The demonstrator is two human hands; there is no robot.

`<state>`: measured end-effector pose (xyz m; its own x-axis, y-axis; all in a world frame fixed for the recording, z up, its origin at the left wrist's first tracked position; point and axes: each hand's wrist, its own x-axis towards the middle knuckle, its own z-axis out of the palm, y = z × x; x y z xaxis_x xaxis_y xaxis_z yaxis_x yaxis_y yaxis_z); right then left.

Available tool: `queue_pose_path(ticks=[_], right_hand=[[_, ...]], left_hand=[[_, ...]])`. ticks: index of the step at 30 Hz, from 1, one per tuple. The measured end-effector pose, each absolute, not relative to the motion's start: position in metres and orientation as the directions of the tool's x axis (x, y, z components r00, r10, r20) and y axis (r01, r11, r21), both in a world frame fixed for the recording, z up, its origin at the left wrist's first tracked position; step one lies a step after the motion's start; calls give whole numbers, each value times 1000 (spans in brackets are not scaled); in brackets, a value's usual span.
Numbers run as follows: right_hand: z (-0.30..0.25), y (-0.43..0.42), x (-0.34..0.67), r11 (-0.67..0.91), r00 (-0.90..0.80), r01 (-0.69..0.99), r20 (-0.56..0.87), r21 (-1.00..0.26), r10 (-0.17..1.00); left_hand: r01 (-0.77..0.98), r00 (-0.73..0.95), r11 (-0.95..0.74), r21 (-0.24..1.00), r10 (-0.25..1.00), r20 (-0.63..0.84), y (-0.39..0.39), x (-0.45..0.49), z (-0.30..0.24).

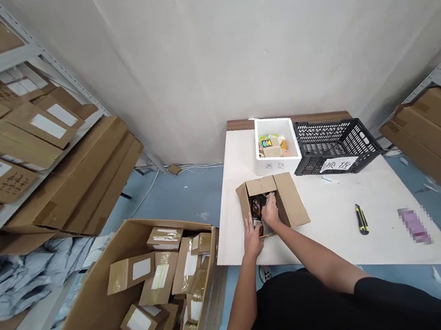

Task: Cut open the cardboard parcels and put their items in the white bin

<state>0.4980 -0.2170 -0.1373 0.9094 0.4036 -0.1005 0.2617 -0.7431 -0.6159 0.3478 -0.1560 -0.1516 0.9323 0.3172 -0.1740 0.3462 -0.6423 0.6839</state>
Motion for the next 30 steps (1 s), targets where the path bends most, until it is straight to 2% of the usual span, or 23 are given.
queue_pose_path(ticks=[3,7,11,15,17,24,30], right_hand=[[-117,-223,496,-620,937,209,-26,-756,347],[-78,-232,503,-404,922,258,100,-878,373],[-39,-247,522,-265,942,204,115,-942,314],[-9,-272,548,-103,956,171,139,-980,258],[5,-289,560,-28,950,148,134,-989,283],[43,-355,598,86,941,35,61,-996,333],[22,-403,629,80,962,-70,-46,-994,271]], left_hand=[[377,917,-621,687,355,-182,-154,344,-154],[464,876,-633,619,433,-214,-144,350,-145],[479,856,-679,555,501,-127,-131,360,-131],[460,859,-735,499,511,-39,-118,367,-123],[469,860,-750,466,508,-47,-110,365,-121],[570,817,-737,362,557,-151,-67,337,-120],[578,807,-742,341,581,-104,-42,325,-130]])
